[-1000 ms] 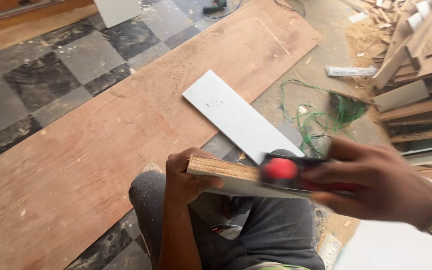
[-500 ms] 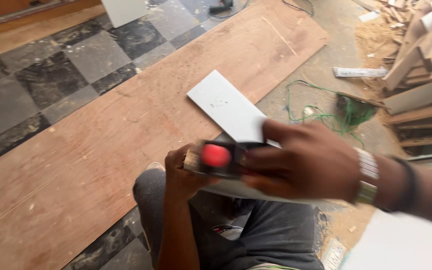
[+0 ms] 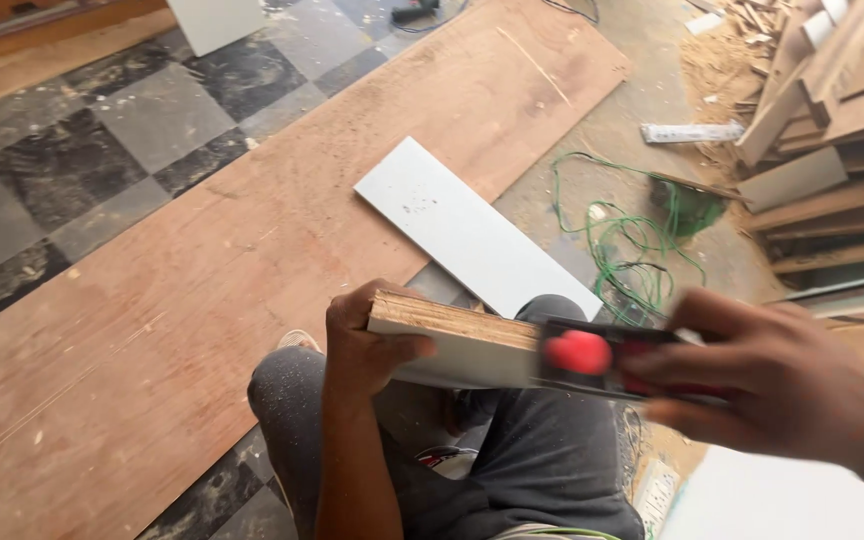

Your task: Smoothing the edges of a wooden board using a hand plane and manual sandpaper blocks.

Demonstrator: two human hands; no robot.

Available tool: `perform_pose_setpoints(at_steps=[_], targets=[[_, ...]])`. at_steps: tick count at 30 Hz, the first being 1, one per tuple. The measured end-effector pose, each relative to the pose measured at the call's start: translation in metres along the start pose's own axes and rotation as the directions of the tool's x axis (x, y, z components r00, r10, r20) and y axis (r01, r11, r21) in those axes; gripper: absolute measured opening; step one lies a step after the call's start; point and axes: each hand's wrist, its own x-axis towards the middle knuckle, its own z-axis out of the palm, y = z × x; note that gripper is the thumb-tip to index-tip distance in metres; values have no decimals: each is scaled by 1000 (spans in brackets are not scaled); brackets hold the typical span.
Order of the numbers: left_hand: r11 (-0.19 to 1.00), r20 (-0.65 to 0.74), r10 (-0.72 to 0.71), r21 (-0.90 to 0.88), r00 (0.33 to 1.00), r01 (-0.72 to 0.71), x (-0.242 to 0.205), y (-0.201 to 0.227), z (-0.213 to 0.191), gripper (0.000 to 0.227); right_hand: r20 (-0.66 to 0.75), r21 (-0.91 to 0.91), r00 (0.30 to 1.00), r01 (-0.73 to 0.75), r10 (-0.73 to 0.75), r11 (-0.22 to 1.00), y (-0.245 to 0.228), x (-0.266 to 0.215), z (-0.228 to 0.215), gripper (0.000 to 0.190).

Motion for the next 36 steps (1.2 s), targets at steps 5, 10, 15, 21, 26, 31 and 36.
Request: perform_pose_setpoints(at_steps=[5,10,15,21,26,31,36], targets=[[994,15,69,80,998,-70,5,4,6,44,-88,-19,981,-177,175,984,52,-89,20,38],[997,-29,43,73,999,-40,6,7,1,43,-72,-127,997,-35,26,991,2,5,-7,34],[991,-61,56,128,997,-48,1,11,-2,43,-19,-144,953,296,-302,944,-51,127,-8,30],[975,-68,-16,218,998,31,-15,-9,-3,55,-111,-73,913,386,-393,919,-77,158,-9,29],[973,-150,-125,177,981,151,-17,2,1,63,-19,-97,941,335,-338,937,-57,108,-7,33],[992,36,118,49,992,-120,-12,19,4,41,-68,-74,983,168,-173,983,-6,7,-1,33],[995,43,91,36,995,-93,-9,17,4,45,-50,-108,998,-31,26,994,29,-40,13,37]])
